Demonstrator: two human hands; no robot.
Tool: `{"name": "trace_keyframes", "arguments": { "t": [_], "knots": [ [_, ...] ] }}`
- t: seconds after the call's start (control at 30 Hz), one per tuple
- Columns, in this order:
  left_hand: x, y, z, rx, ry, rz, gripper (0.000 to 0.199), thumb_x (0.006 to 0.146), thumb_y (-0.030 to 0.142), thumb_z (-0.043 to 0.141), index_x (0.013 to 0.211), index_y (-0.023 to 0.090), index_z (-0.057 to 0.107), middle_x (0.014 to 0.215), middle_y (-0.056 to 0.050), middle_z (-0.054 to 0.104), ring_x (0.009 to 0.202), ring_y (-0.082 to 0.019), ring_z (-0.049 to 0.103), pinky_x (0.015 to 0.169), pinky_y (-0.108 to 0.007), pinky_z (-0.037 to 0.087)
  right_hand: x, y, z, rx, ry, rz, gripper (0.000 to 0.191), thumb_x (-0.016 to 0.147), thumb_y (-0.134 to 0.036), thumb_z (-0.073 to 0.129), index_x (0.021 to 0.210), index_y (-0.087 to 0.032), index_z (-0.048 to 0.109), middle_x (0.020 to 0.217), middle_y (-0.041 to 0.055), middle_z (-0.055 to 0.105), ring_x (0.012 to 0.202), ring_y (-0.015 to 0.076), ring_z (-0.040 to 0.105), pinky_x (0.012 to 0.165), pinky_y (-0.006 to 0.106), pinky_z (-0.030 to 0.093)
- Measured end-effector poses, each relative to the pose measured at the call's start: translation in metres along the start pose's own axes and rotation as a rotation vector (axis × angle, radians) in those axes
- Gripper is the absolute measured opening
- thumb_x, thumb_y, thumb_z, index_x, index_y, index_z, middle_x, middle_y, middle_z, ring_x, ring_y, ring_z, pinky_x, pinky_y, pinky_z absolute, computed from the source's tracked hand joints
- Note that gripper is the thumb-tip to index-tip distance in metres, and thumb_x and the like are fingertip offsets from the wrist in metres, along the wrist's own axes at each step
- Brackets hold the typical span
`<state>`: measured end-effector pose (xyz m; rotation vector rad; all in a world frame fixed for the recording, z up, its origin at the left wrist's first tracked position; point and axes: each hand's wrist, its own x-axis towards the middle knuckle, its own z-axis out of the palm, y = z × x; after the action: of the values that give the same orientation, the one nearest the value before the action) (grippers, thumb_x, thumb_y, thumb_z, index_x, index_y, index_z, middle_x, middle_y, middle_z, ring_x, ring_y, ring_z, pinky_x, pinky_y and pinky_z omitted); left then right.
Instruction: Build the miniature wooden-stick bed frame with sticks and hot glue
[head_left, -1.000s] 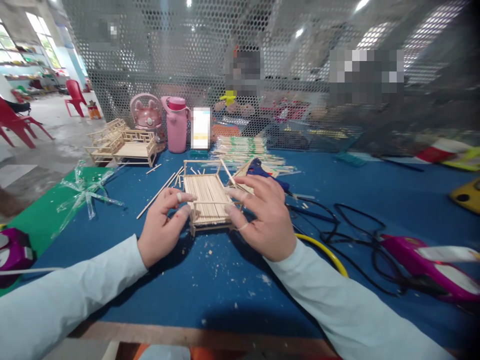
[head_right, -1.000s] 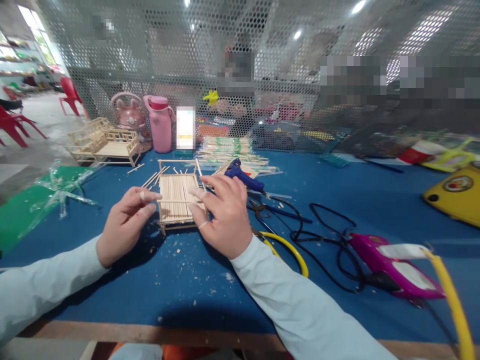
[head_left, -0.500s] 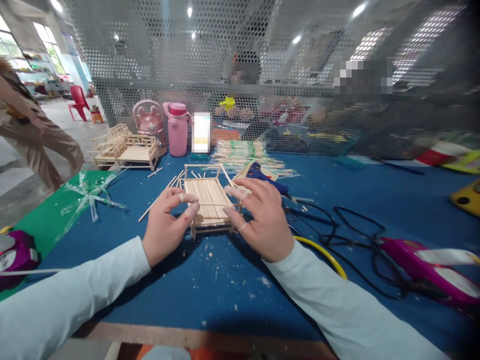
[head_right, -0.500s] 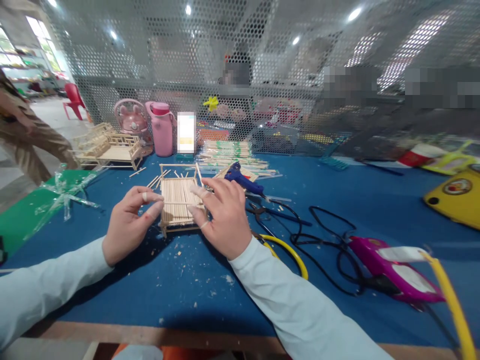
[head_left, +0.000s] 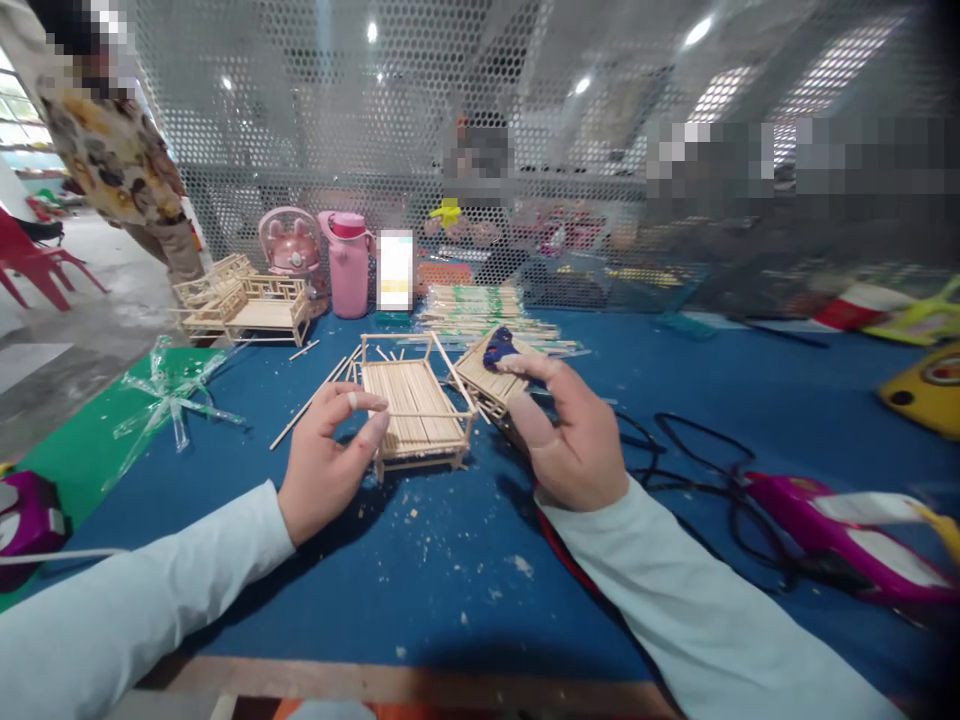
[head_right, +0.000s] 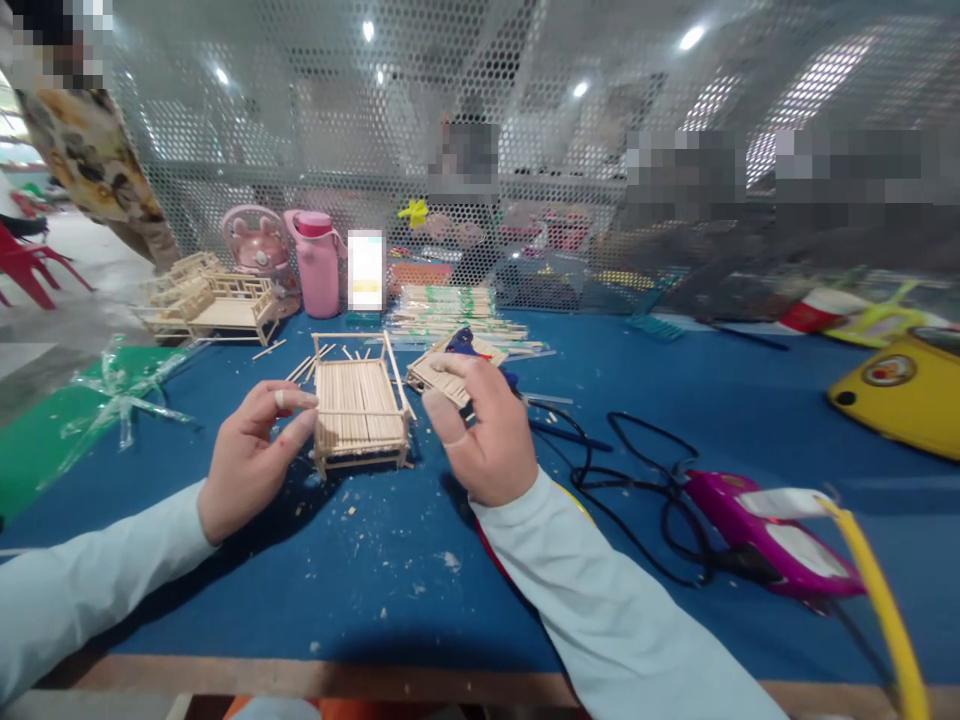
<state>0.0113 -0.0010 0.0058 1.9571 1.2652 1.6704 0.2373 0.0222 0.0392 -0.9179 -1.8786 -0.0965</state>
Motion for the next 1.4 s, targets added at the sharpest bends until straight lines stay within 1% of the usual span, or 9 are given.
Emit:
{"name": "trace_keyframes", "arguments": {
  "t": [0.17,0.27,0.33,0.43,0.53,0.67,0.8,1.0,1.4],
  "knots": [
    [-0.003,-0.005,0.0,-0.068,-0.024,-0.018,0.015,0.083,0.019,0.056,0.098,0.018,0.058,0.096,-0.005,0.059,0.091,-0.017,0.055,0.078,-0.031,0.044,0.001,0.004,0.001,0.075,-0.226,0.177,0.011,0.076,-0.019,0.055,0.084,-0.02,0.061,0.072,0.0013,0.067,0.063,0.0153,0.061,0.063,0.028,0.05],
    [-0.003,-0.004,0.0,-0.038,-0.023,-0.012,0.012,0.083,0.02,0.057,0.094,0.018,0.059,0.094,-0.005,0.06,0.089,-0.016,0.055,0.076,-0.03,0.044,-0.001,-0.001,0.003,0.068,-0.42,0.194,0.014,0.07,-0.019,0.059,0.084,-0.019,0.061,0.069,0.0003,0.064,0.059,0.0139,0.058,0.059,0.027,0.048],
    [-0.002,-0.003,0.0,-0.008,-0.018,-0.007,0.009,0.083,0.021,0.057,0.091,0.018,0.06,0.091,-0.005,0.06,0.087,-0.016,0.055,0.076,-0.03,0.044,-0.002,-0.004,0.004,0.044,-0.463,0.212,0.016,0.069,-0.022,0.061,0.084,-0.019,0.059,0.07,0.0001,0.062,0.058,0.0133,0.056,0.058,0.027,0.048],
    [-0.001,0.0,0.0,0.018,-0.01,-0.002,0.005,0.083,0.021,0.057,0.085,0.018,0.06,0.088,-0.004,0.059,0.087,-0.016,0.055,0.079,-0.031,0.044,-0.004,-0.008,0.005,0.014,-0.303,0.189,0.026,0.069,-0.022,0.063,0.093,-0.02,0.053,0.076,0.0005,0.059,0.059,0.013,0.054,0.057,0.027,0.048],
    [0.0,0.001,-0.001,0.033,-0.004,-0.002,0.005,0.083,0.021,0.057,0.08,0.018,0.061,0.085,-0.004,0.059,0.086,-0.016,0.056,0.081,-0.031,0.044,-0.004,-0.008,0.006,-0.081,-0.085,-0.037,0.028,0.072,-0.021,0.063,0.099,-0.021,0.053,0.091,0.0067,0.059,0.08,0.0197,0.059,0.071,0.035,0.051],
    [0.001,0.002,-0.001,0.046,-0.005,-0.021,0.007,0.083,0.022,0.057,0.079,0.018,0.061,0.085,-0.004,0.06,0.085,-0.016,0.056,0.081,-0.031,0.044,-0.004,-0.009,0.011,-0.197,-0.018,-0.265,0.025,0.074,-0.021,0.064,0.099,-0.02,0.058,0.108,0.0131,0.058,0.101,0.0273,0.057,0.086,0.046,0.048],
    [0.001,0.001,-0.001,0.027,-0.006,-0.037,0.007,0.083,0.022,0.057,0.078,0.018,0.06,0.084,-0.004,0.06,0.084,-0.016,0.056,0.08,-0.032,0.044,-0.005,-0.009,0.017,-0.188,0.01,-0.239,0.031,0.076,-0.022,0.064,0.106,-0.02,0.056,0.105,0.012,0.062,0.099,0.0259,0.06,0.086,0.042,0.05],
    [0.0,0.002,0.0,0.009,-0.016,-0.05,0.009,0.083,0.023,0.056,0.076,0.018,0.059,0.084,-0.004,0.061,0.082,-0.016,0.057,0.076,-0.031,0.045,-0.012,-0.01,0.021,-0.157,-0.005,-0.075,0.036,0.081,-0.026,0.063,0.114,-0.023,0.052,0.086,0.0017,0.066,0.07,0.0161,0.065,0.073,0.031,0.054],
    [0.001,0.002,0.0,-0.054,-0.025,-0.111,0.009,0.082,0.023,0.057,0.076,0.018,0.06,0.081,-0.003,0.061,0.079,-0.015,0.057,0.072,-0.029,0.044,-0.013,-0.011,0.02,-0.166,0.025,-0.076,0.023,0.081,-0.025,0.064,0.103,-0.022,0.058,0.076,-0.0007,0.065,0.068,0.0144,0.064,0.071,0.027,0.053]
  ]
}}
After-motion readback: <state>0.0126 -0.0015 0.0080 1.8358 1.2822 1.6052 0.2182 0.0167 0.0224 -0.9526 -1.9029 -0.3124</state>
